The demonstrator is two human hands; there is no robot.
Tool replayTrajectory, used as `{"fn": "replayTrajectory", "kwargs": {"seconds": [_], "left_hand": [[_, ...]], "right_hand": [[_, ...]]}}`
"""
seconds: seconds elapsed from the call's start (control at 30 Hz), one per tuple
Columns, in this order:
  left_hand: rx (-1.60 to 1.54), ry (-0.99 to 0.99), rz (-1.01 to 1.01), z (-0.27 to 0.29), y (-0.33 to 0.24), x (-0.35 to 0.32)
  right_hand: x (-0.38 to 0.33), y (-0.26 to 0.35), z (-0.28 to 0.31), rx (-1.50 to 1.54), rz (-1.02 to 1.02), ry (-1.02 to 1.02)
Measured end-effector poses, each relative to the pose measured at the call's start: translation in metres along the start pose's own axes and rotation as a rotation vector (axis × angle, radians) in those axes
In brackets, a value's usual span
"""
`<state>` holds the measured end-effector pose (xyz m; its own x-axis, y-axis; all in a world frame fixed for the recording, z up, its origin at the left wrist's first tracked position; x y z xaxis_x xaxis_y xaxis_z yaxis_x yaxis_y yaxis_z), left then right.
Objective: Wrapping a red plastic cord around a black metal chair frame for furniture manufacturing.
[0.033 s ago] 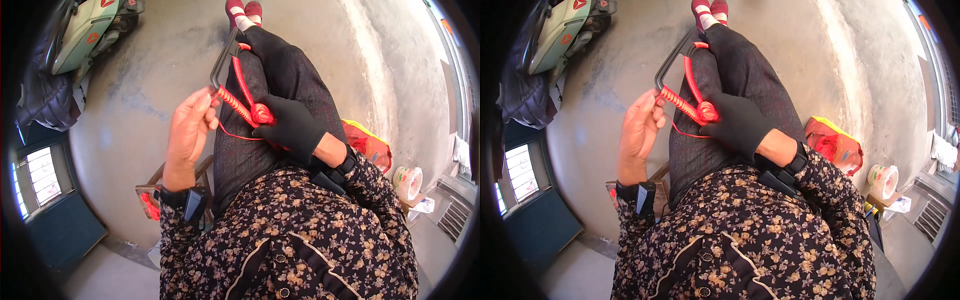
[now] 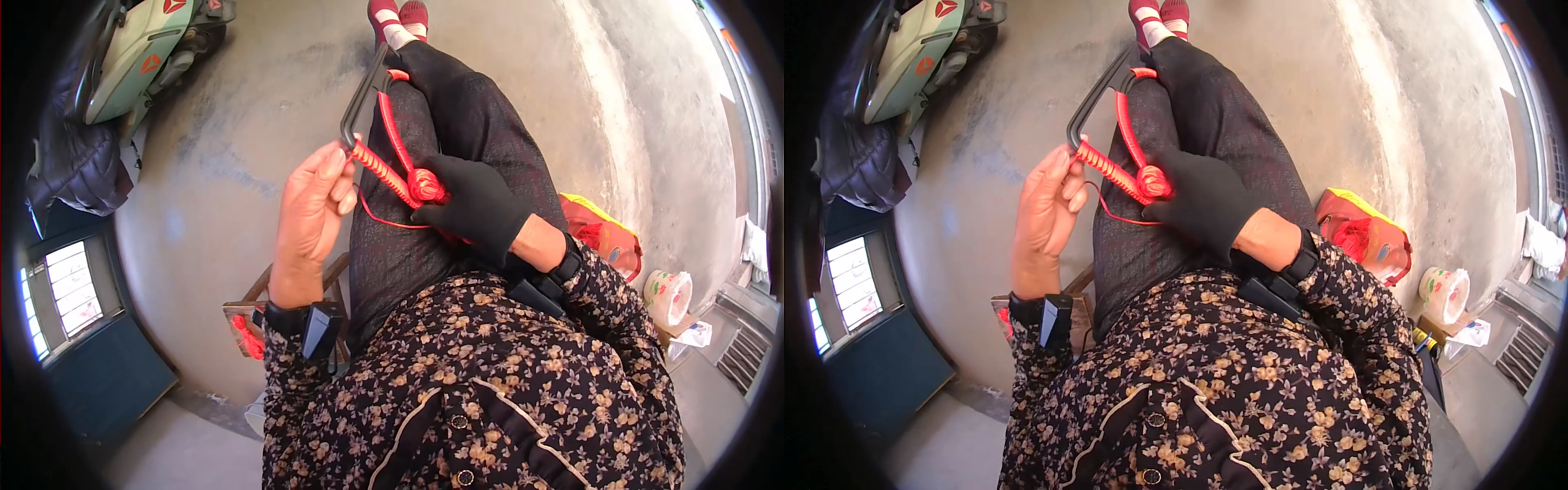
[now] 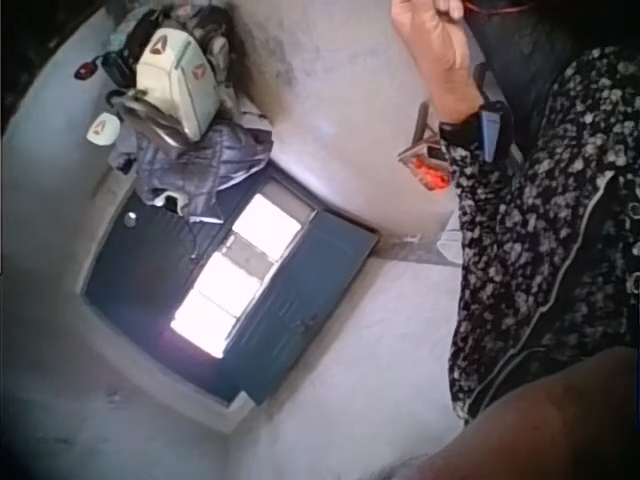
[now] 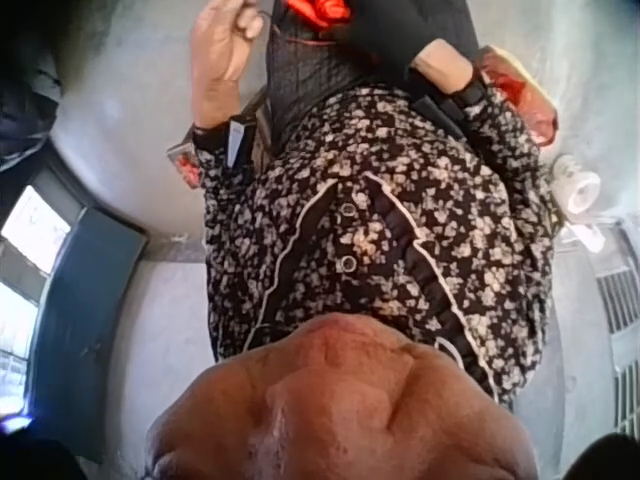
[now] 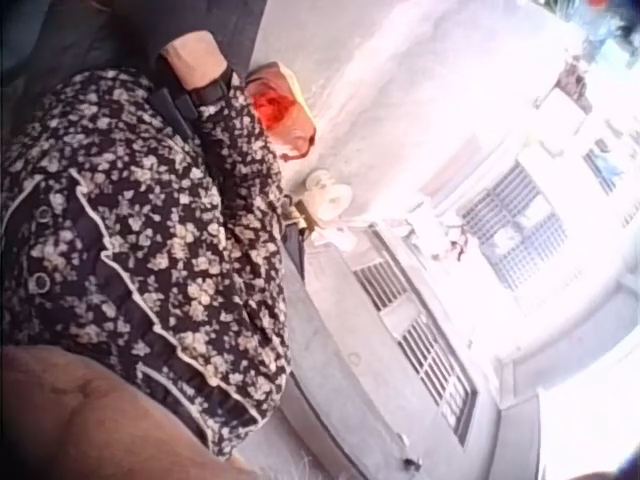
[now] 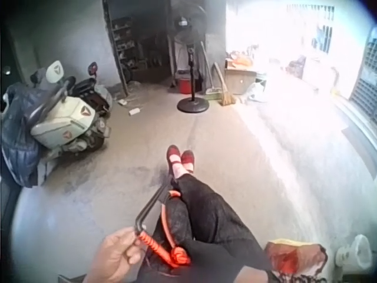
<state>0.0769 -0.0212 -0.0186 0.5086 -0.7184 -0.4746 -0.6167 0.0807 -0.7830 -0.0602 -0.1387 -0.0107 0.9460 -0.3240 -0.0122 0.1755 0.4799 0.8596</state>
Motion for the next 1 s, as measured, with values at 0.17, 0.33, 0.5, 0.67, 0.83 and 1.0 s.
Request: {"fn": "replayTrajectory", "kwargs": {"seconds": [0.17,0.33,0.5,0.67,0.83,1.0], "left_hand": [[-0.234,0.221,0.042,-0.018,0.017,0.01],[-0.269,0.164,-0.018,-0.008,0.02,0.007],[-0.229,0.08,-0.092,-0.002,0.03,0.002],[-0.136,0.117,-0.116,-0.002,0.035,0.0],[-0.084,0.113,-0.115,-0.006,0.038,0.0],[-0.027,0.086,-0.078,-0.013,0.039,-0.006]], "right_hand": [[-0.002,-0.007,-0.003,-0.054,0.0,-0.011],[0.002,0.002,-0.008,-0.097,0.004,0.023],[0.001,0.004,-0.011,-0.127,0.071,-0.047],[0.002,0.003,-0.013,-0.136,0.049,-0.02],[0.002,0.0,-0.015,-0.184,0.039,0.024],[-0.005,0.005,-0.006,-0.157,0.034,0.013]]}}
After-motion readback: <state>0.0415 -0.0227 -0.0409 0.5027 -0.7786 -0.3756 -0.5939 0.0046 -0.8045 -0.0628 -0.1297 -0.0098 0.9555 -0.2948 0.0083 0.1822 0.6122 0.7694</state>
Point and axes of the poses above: each hand's wrist, its own x-axis towards the middle knuckle, its own z-axis out of the back of the hand, y = z × x, the point moved 9 cm from there along x, towards the middle knuckle, and after that the axes turned 6 degrees about z, right-handed, at the moved point
